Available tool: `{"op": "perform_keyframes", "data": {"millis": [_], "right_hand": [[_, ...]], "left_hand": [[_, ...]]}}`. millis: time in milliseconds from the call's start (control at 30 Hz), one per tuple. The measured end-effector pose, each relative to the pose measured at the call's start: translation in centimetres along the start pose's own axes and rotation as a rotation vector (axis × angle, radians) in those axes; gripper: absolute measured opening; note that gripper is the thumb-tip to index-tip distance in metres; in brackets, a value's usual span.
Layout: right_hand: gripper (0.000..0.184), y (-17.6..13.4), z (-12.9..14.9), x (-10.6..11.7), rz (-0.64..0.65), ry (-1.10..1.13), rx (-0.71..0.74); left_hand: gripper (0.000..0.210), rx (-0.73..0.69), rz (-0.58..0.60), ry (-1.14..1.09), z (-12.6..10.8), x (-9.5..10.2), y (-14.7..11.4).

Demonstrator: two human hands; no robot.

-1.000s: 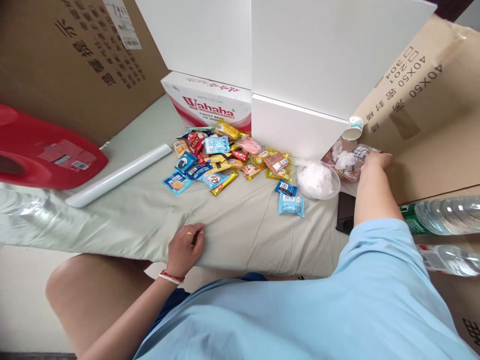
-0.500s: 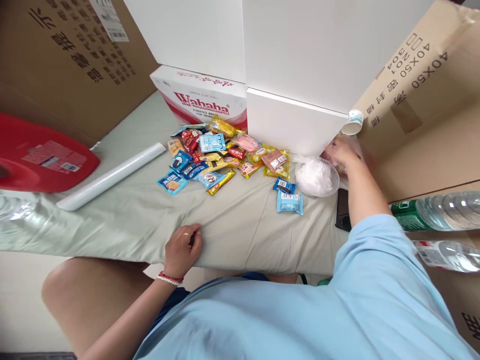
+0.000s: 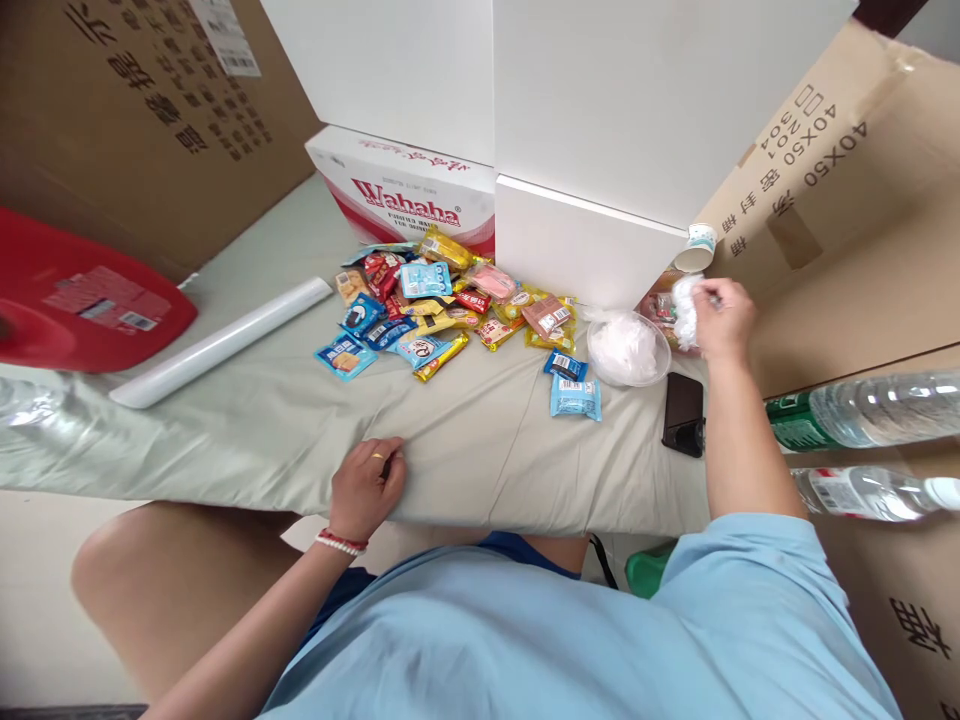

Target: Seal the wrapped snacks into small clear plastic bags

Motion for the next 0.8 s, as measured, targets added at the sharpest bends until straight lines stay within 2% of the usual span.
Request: {"op": "perform_keyframes", "data": {"millis": [100,167,267,333,400,500,567,633,667,733,800], "right_hand": [[0.013,-3.2,3.7,-4.7,0.309,-0.036,0.147],[0.014,-5.4,5.5,-7.5,0.466,-0.076,0.175],[0.018,-7.9,7.6,-10.0,0.65,-0.017,0.2],[0.021,-9.3,8.7,-10.5,0.739,0.071,0.227],[0.023,-9.9,9.2,-10.2,0.713,0.075,0.25],[0.023,-9.5,9.2,-9.0,0.598,-0.05,0.296],[0.019,-8.7,8.9,-8.4,0.618,-0.077,0.321],[0.017,-6.7,8.4,-7.5,0.649,-0.019,0.3],[0.019,-5.2,8.0,-6.8,0.625,0.011,0.268],[0.023,-1.6,7.0,-5.3,0.503,-0.002,0.165],[0.022,1.3,6.5,-5.3,0.412,-0.076,0.065]], "left_hand": [[0.023,0.006,0.0,0.007,0.0,0.0,0.0],[0.023,0.007,0.0,0.017,-0.1,0.0,0.1],[0.022,0.004,-0.002,0.032,-0.2,0.0,0.1],[0.022,0.004,-0.001,0.037,-0.3,0.0,0.1],[0.022,0.004,0.002,0.037,-0.2,0.0,0.1],[0.023,0.006,0.01,0.03,-0.2,-0.1,0.1],[0.023,0.009,0.021,0.023,-0.1,-0.1,0.1],[0.024,0.011,0.029,0.013,-0.1,-0.2,0.1],[0.024,0.01,0.029,0.006,-0.1,-0.1,0.1],[0.024,0.003,0.024,-0.012,-0.1,-0.1,0.0],[0.024,0.001,0.018,-0.025,-0.1,0.0,0.0]]}}
Point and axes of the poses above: each hand's wrist, its own y-axis towards the middle knuckle, its own x-axis out of the back of the hand, z = x × y, the point moved 9 cm from there along y, towards the middle knuckle, and after that the axes turned 6 degrees about -y, right-handed, at the moved point
